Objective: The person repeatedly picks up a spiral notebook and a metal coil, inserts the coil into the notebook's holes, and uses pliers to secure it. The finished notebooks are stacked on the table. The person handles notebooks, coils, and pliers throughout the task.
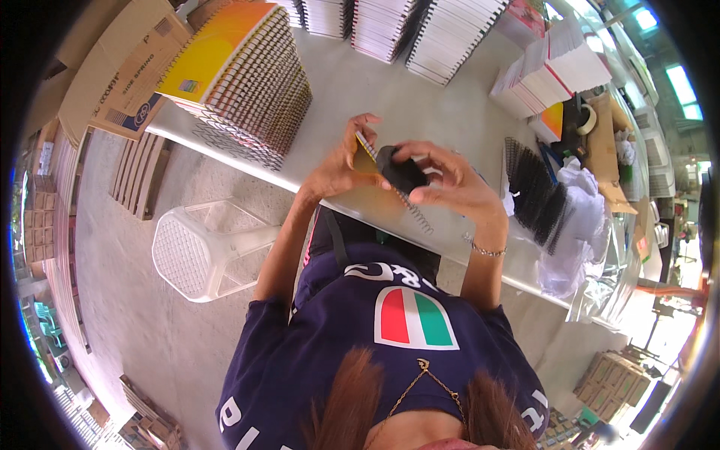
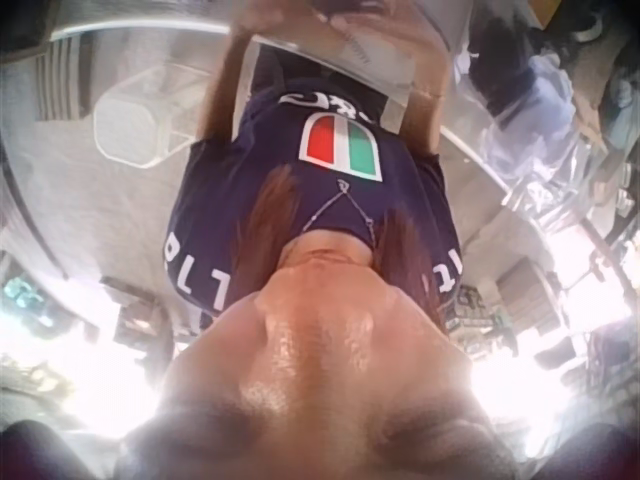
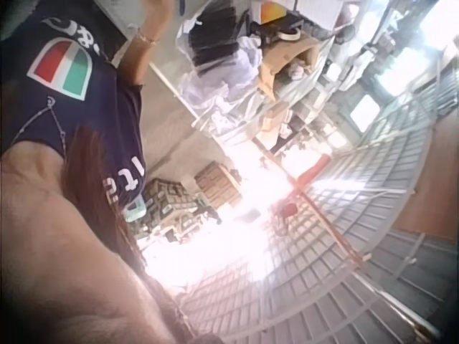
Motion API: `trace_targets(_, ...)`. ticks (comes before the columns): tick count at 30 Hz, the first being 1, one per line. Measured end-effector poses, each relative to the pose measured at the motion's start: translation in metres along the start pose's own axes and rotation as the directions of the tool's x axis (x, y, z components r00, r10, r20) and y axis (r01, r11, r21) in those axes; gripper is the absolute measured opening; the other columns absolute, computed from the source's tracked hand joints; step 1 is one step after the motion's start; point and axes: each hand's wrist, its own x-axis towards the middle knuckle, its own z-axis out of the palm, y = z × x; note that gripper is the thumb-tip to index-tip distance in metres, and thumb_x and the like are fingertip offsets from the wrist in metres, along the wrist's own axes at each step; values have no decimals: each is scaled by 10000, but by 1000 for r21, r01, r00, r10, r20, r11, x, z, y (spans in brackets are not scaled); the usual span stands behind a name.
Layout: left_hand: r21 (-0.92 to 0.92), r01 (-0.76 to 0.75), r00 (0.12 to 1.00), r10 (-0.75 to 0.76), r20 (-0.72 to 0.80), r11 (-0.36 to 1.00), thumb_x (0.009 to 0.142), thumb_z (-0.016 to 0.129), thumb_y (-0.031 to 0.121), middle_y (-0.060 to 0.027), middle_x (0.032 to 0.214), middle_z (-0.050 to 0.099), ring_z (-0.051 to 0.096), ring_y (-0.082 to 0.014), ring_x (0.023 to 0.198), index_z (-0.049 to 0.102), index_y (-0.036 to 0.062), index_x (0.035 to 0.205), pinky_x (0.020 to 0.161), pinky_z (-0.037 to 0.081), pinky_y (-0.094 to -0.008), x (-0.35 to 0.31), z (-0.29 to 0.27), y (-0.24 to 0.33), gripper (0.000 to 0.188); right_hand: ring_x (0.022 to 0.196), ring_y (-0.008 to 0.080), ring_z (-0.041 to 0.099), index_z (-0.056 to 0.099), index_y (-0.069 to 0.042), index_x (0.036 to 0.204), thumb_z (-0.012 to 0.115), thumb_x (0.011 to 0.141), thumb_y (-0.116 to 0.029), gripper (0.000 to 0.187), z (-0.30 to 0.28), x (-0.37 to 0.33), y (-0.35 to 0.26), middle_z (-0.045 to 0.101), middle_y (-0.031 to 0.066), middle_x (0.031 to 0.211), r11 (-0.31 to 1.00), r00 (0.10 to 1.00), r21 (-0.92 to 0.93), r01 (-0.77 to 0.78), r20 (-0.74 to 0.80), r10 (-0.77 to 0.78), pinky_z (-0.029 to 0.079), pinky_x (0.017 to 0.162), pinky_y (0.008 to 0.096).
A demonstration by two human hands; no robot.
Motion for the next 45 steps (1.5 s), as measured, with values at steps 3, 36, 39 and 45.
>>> trace_targets(3,-3,-50,999,50,19,999,582,960,261,-35,1009,398,438,-176,1016,274,80,1427,899,378,-307,1,0,-6,1103,1161,165,563,646,-62,1219,825,814,-217,469,3,9,-3,583,36,1271,999,997,-34,-12,-80,9,475,954,320)
trace_targets(36,163,30,919,37,-392,986,904,650,22,-121,1025,741,717,-215,921,677,-6,1104,830,541,-317,-26,45,17,204,1042,321,579,620,-118,1277,769,743,-153,556,88,-22,61,549,137,1221,692,730,-722,-9,-478,-489,468,939,452)
trace_targets(39,131,21,919,33,-392,991,886,607,-35,-125,1040,743,725,-216,951,678,-8,1119,845,552,-309,-26,43,13,245,1081,326,588,615,-121,1293,782,736,-132,582,89,-15,63,567,147,1193,628,719,-778,-3,-438,-539,496,897,427)
trace_targets(45,205,39,917,47,-397,978,856,561,-87,-138,1059,740,728,-227,973,673,-10,1134,845,566,-321,-28,43,14,309,983,327,638,600,-110,1302,775,759,-84,572,93,-11,68,597,150,1136,649,708,-760,30,-442,-550,541,804,384)
